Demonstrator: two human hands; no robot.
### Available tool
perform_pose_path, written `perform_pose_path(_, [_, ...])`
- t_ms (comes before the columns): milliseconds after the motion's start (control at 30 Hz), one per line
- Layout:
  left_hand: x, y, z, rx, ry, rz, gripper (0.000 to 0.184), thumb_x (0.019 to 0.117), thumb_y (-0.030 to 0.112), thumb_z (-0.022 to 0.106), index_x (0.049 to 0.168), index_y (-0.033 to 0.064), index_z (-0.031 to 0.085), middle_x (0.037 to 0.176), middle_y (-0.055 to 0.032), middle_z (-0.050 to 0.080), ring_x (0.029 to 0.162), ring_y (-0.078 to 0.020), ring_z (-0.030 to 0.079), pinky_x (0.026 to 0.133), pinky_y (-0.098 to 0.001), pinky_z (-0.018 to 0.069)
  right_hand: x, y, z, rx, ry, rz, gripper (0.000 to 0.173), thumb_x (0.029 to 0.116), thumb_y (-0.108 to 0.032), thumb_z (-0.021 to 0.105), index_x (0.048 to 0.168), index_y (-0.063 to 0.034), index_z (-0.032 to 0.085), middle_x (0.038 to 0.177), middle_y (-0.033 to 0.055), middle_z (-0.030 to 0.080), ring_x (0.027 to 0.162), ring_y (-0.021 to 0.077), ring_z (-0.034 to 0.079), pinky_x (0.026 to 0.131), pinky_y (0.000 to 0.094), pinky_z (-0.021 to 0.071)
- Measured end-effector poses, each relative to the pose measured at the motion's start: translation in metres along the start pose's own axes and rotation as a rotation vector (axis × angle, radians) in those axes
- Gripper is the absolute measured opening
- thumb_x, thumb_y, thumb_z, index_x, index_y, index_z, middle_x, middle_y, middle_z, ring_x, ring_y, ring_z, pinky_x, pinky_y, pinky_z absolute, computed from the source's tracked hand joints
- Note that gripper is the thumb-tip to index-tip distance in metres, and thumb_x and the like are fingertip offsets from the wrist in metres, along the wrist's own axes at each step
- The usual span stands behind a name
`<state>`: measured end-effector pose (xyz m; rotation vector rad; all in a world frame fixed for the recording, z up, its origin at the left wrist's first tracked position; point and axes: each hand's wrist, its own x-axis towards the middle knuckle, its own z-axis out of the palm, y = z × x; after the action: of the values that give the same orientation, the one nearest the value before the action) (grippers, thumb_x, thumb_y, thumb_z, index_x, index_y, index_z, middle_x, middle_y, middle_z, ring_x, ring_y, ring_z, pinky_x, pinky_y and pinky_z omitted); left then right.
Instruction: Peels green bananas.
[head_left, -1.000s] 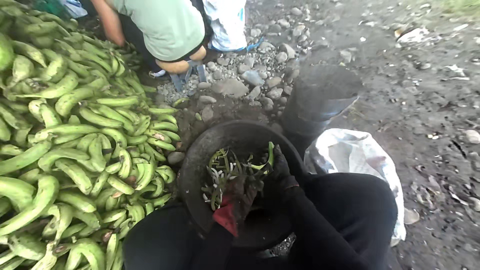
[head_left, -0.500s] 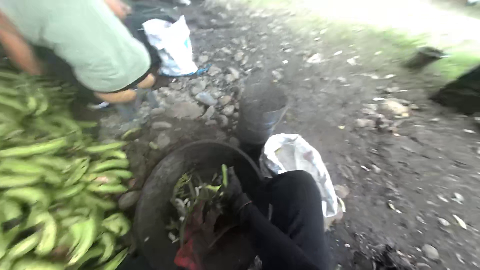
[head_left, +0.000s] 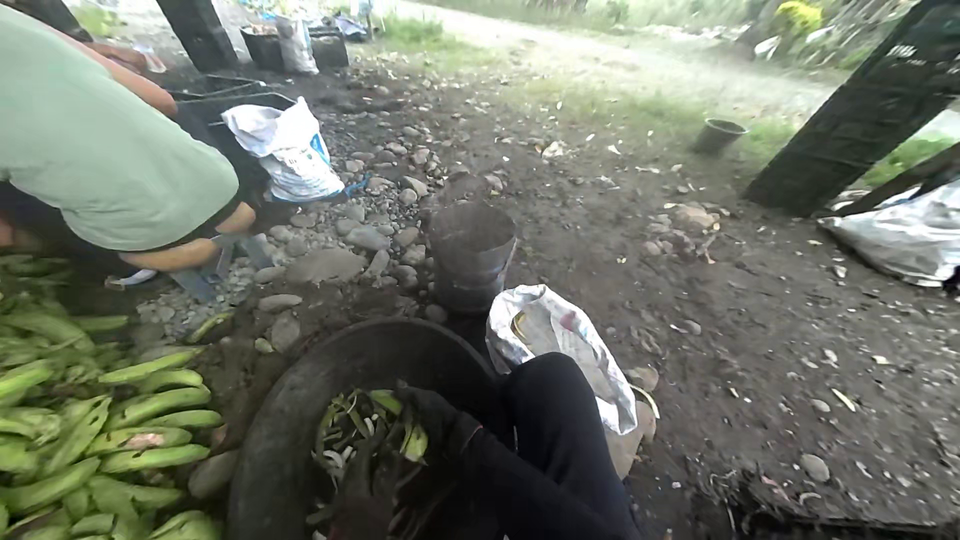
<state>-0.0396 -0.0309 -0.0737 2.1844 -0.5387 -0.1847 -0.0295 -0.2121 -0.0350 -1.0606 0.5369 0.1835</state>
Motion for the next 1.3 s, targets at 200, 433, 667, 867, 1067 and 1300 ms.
perform_pose_path(200, [0.021,-0.003,-0.02,0.16,0.309,-0.301,0.055,0.1062,0.042,0.051,0.142,0.0006,0.054,0.127,-0.0271,0.065,0.118,-0.0429,0.063,0.102,-0.0613,0.0481,-0.025,0.036,0.018,-0.816,-0.112,-0.3,0.041,0.1094,-0.016,0.039,0.142,0.0051,0.052,0.141,0.026,0.056,0.133,0.0338,0.054,0.115,0.0495,0.0397])
perform_pose_path(433, [-0.008,0.026,-0.029,-0.14,-0.05,-0.093,0.042,0.1094,0.033,0.046,0.139,0.0051,0.058,0.112,-0.0152,0.071,0.088,-0.0196,0.072,0.08,-0.043,0.062,0.009,0.007,-0.005,-0.063,0.113,-0.151,0.049,0.108,-0.042,0.047,0.138,-0.0046,0.056,0.11,0.0135,0.068,0.091,0.0181,0.066,0.083,0.0395,0.0565])
perform_pose_path(667, [0.004,0.006,-0.016,0.142,0.206,-0.068,0.047,0.1047,0.03,0.055,0.143,0.0017,0.054,0.124,-0.025,0.067,0.111,-0.039,0.068,0.098,-0.0585,0.0525,-0.012,0.015,0.013,-0.134,-0.155,-0.182,0.041,0.1121,-0.029,0.033,0.127,-0.0029,0.06,0.099,0.0045,0.067,0.084,0.0072,0.063,0.078,0.0266,0.0556])
perform_pose_path(867, [0.009,0.016,-0.037,0.123,0.258,-0.178,0.053,0.1073,0.039,0.049,0.141,-0.0004,0.054,0.125,-0.025,0.066,0.113,-0.0352,0.067,0.101,-0.0539,0.0516,0.0,0.038,0.006,-0.013,-0.167,-0.009,0.042,0.1122,-0.034,0.032,0.127,-0.0051,0.058,0.093,0.0048,0.066,0.077,0.0127,0.064,0.071,0.0316,0.0569])
perform_pose_path(1067, [-0.017,0.033,-0.016,-0.1,0.047,-0.01,0.041,0.1071,0.035,0.052,0.136,0.0079,0.062,0.116,-0.0121,0.072,0.092,-0.0162,0.072,0.082,-0.0399,0.0617,0.017,-0.012,0.007,-0.112,0.147,-0.255,0.048,0.1119,-0.036,0.035,0.142,-0.0034,0.053,0.121,0.0141,0.065,0.103,0.0172,0.064,0.091,0.0376,0.0536])
perform_pose_path(1300, [0.012,-0.004,-0.023,0.153,0.269,-0.099,0.043,0.1037,0.03,0.055,0.14,0.0071,0.059,0.124,-0.0205,0.069,0.112,-0.0365,0.067,0.098,-0.0579,0.0517,0.0,0.026,0.019,-0.186,-0.216,-0.104,0.04,0.1121,-0.029,0.031,0.128,-0.0041,0.059,0.1,0.0037,0.067,0.085,0.0074,0.064,0.079,0.0279,0.0563])
